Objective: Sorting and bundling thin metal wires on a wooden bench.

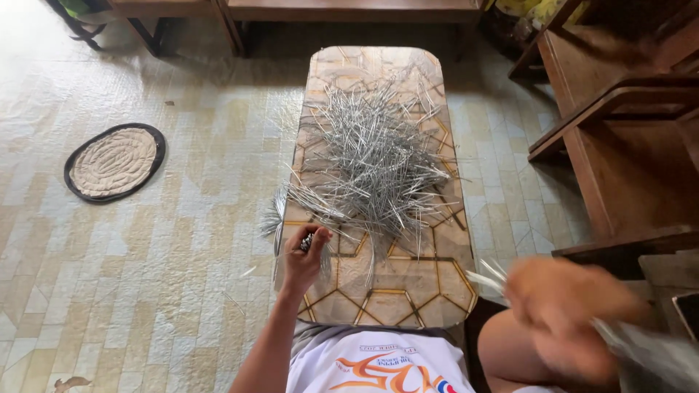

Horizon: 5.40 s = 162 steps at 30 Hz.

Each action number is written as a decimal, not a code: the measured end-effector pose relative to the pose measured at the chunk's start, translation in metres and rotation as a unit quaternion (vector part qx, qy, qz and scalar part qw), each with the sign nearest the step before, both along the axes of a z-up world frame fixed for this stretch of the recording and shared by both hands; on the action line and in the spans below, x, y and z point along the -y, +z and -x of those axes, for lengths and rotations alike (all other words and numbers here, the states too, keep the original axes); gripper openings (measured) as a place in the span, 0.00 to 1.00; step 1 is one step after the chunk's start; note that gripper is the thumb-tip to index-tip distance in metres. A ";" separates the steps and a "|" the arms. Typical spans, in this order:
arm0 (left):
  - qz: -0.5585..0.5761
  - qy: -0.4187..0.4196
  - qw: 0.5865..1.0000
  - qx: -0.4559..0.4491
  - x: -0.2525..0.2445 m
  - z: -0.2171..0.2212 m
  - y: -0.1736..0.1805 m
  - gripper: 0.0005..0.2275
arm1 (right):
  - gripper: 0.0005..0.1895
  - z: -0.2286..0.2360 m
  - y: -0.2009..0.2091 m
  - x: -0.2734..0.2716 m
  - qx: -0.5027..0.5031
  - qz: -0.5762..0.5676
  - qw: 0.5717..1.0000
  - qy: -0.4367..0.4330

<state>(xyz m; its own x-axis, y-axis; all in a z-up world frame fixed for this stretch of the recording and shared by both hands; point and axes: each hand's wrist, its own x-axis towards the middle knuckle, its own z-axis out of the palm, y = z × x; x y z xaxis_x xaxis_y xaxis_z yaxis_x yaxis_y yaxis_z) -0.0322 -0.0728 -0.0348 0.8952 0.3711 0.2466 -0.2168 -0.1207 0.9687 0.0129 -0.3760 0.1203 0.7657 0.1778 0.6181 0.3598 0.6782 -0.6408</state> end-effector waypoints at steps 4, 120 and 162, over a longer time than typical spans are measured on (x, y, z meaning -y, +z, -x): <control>0.004 -0.001 1.000 0.005 0.005 -0.008 -0.017 0.09 | 0.10 -0.006 -0.085 -0.013 -0.133 0.046 0.988 -0.069; -0.084 0.094 0.991 0.050 -0.022 0.003 0.004 0.05 | 0.22 -0.091 -0.258 -0.126 -0.128 0.450 0.877 -0.111; -0.108 0.027 0.993 -0.047 0.023 -0.024 -0.006 0.10 | 0.12 -0.075 -0.250 -0.129 0.012 0.348 0.928 -0.131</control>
<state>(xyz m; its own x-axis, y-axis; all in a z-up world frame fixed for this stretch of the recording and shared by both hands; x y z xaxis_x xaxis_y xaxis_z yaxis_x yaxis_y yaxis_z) -0.0079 -0.0962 -0.0408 0.8980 0.3670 0.2427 -0.1149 -0.3368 0.9345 0.0883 -0.2473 -0.1293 0.8266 0.3507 0.4401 0.4732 -0.0097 -0.8809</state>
